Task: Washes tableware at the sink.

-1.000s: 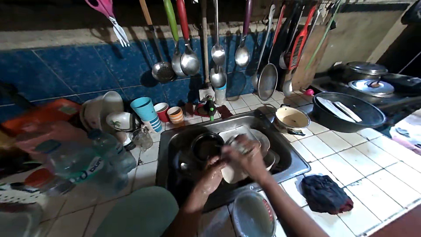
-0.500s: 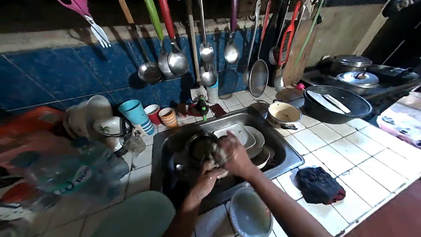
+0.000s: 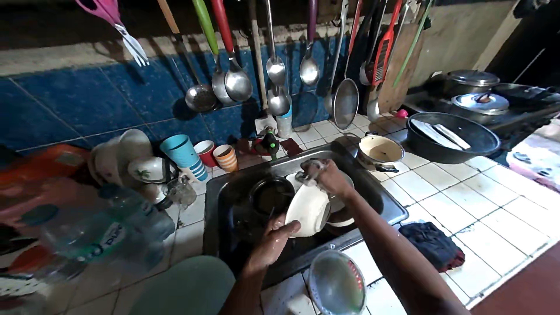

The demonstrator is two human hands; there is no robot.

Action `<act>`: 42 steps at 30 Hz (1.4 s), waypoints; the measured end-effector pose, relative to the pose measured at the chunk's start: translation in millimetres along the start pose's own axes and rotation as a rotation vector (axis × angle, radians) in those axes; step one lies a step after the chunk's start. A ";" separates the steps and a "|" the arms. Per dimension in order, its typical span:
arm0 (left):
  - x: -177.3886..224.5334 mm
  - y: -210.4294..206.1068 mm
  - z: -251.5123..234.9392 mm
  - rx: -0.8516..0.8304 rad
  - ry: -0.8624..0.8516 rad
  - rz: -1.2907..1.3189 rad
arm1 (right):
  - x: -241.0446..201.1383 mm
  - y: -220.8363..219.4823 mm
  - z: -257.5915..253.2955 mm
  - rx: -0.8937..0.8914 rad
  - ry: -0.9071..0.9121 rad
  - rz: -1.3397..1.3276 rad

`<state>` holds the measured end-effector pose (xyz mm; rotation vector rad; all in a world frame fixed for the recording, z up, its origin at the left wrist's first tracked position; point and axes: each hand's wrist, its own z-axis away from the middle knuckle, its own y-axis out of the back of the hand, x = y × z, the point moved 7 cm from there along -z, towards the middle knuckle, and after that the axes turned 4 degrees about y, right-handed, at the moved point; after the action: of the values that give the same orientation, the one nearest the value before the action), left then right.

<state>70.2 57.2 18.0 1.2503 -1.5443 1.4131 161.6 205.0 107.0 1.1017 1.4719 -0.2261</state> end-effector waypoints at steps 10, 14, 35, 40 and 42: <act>-7.2 -14.8 -13.1 0.148 0.042 0.121 | -5.2 -3.2 26.1 0.252 0.195 0.137; -3.7 -22.4 -23.6 0.336 -0.025 0.354 | 33.6 4.3 54.2 0.645 0.048 0.137; -54.8 -238.1 -277.6 -0.434 -0.115 -1.529 | 135.4 103.6 184.3 0.498 -0.385 -1.248; -97.4 -253.2 -317.8 -0.423 -0.005 -1.644 | 156.9 120.8 186.2 0.495 -0.407 -1.386; -104.5 -258.2 -321.0 -0.408 0.016 -1.642 | 163.4 122.7 184.2 0.509 -0.432 -1.410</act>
<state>309.4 406.3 56.7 1.5170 -0.3106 0.0145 402.0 221.4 -25.6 0.1360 1.5683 -1.7616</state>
